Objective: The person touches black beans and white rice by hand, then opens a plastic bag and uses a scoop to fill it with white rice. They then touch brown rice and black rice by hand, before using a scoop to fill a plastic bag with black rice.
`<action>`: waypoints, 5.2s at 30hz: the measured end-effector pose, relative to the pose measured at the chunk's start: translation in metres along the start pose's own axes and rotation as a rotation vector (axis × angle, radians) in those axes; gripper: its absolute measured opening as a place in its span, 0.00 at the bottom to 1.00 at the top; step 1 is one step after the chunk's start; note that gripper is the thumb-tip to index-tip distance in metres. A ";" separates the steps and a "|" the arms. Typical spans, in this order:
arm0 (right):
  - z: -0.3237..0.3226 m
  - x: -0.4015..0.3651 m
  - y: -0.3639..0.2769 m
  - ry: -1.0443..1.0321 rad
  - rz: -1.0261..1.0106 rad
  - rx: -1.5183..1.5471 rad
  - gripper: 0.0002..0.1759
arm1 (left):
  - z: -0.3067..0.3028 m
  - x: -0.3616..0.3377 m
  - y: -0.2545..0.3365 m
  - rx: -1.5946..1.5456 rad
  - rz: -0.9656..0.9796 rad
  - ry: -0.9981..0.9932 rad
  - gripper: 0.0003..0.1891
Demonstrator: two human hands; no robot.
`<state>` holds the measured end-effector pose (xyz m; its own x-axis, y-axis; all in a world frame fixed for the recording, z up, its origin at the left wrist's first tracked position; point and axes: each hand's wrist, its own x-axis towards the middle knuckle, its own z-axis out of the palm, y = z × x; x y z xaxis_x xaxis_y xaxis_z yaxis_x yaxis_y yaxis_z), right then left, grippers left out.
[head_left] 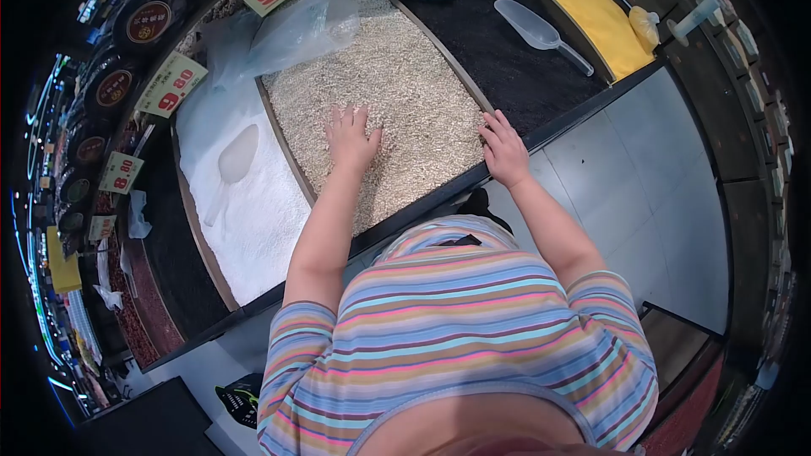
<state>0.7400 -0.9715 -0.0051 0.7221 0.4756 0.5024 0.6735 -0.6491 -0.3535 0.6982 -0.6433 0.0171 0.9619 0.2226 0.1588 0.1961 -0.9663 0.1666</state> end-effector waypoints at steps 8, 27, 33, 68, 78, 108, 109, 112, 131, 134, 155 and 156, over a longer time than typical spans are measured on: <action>0.001 0.000 0.001 0.016 -0.017 0.007 0.17 | 0.004 -0.051 0.011 0.026 0.075 -0.057 0.35; 0.003 -0.001 0.003 0.044 -0.024 0.015 0.16 | 0.013 -0.059 0.013 0.028 0.072 -0.056 0.34; 0.002 -0.001 0.003 0.031 -0.022 0.019 0.17 | 0.013 -0.059 0.012 0.019 0.095 -0.032 0.33; -0.032 0.011 0.048 -0.166 -0.004 0.558 0.18 | 0.026 -0.007 0.130 -0.058 0.017 0.041 0.33; -0.070 0.050 0.186 -0.244 0.126 0.697 0.13 | 0.054 0.008 0.167 0.136 -0.211 0.048 0.28; -0.008 0.138 0.203 -0.668 0.054 0.381 0.11 | 0.073 0.019 0.234 0.174 -0.493 -0.051 0.34; -0.008 0.138 0.202 -0.664 0.052 0.372 0.10 | 0.074 0.019 0.234 0.173 -0.490 -0.052 0.34; -0.008 0.138 0.201 -0.663 0.049 0.346 0.10 | 0.074 0.019 0.233 0.177 -0.484 -0.048 0.35; -0.005 0.135 0.202 -0.601 -0.017 0.323 0.07 | 0.074 0.018 0.233 0.160 -0.491 -0.034 0.35; -0.002 0.133 0.203 -0.579 -0.028 0.326 0.07 | 0.075 0.018 0.233 0.162 -0.491 -0.035 0.35; -0.024 0.135 0.212 -0.782 0.507 0.868 0.07 | 0.074 0.019 0.233 0.184 -0.495 -0.035 0.35; -0.028 0.137 0.214 -0.818 0.627 0.977 0.07 | 0.074 0.019 0.234 0.182 -0.494 -0.033 0.35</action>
<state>0.9788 -1.0621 0.0102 0.5970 0.6889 -0.4111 -0.1943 -0.3730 -0.9073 0.7763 -0.8745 -0.0133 0.7513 0.6559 0.0729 0.6547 -0.7547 0.0420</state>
